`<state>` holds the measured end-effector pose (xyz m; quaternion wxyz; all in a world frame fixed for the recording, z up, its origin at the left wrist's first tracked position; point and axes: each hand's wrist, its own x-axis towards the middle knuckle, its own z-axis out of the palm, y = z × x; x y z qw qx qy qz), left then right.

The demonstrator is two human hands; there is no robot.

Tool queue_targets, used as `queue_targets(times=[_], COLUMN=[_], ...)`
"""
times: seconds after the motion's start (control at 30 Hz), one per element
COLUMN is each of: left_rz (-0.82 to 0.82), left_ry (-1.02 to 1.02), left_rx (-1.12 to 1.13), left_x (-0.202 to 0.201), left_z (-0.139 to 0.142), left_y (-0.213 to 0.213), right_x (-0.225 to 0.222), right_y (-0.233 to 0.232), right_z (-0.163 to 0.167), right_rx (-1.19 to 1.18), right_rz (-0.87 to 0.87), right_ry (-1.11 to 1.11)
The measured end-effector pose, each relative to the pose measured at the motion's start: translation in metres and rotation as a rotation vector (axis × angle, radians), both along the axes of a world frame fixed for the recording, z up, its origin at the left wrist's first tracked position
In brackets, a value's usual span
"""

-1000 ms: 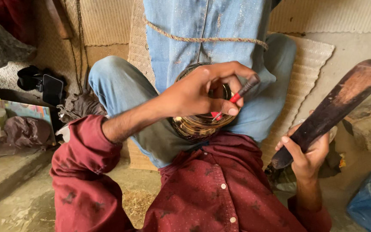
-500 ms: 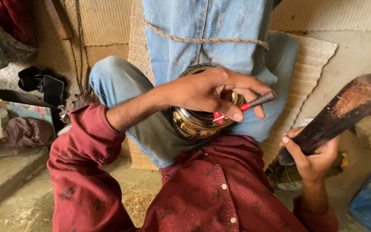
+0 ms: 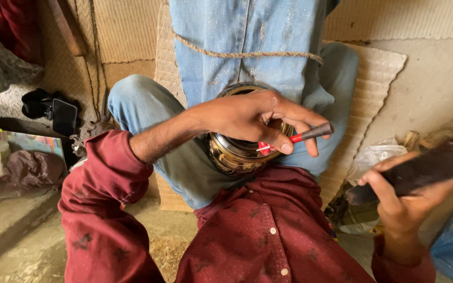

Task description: The person sits on the floor with a brass vessel on their lap, holds a red-handled punch against the vessel's rim, and repeatedly strikes the punch with a hammer, repositioning the punch around the rim to work the brass surface.

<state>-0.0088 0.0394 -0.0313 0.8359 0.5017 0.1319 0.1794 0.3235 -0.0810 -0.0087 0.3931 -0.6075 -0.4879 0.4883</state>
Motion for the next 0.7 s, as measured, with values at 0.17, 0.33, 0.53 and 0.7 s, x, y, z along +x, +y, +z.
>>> queue_targets(times=[0.17,0.33,0.53,0.7], left_rz=[0.036,0.152,0.357,0.419], left_ry=[-0.016,0.093,0.144,0.206], left_rx=[0.089,0.134,0.262,0.034], left_x=[-0.001,-0.003,0.002,0.000], left_z=[-0.002,0.004,0.005,0.012], left_y=[-0.003,-0.011,-0.025,-0.035], right_x=[0.010,0.013,0.015,0.015], right_y=[0.015,0.023,0.042,0.063], right_z=[-0.005,-0.006,-0.003,0.000], right_rx=[0.228,-0.014,-0.060,0.005], right_rz=[0.397,0.177,0.256,0.493], right_ry=[-0.776,-0.334,-0.167,-0.411])
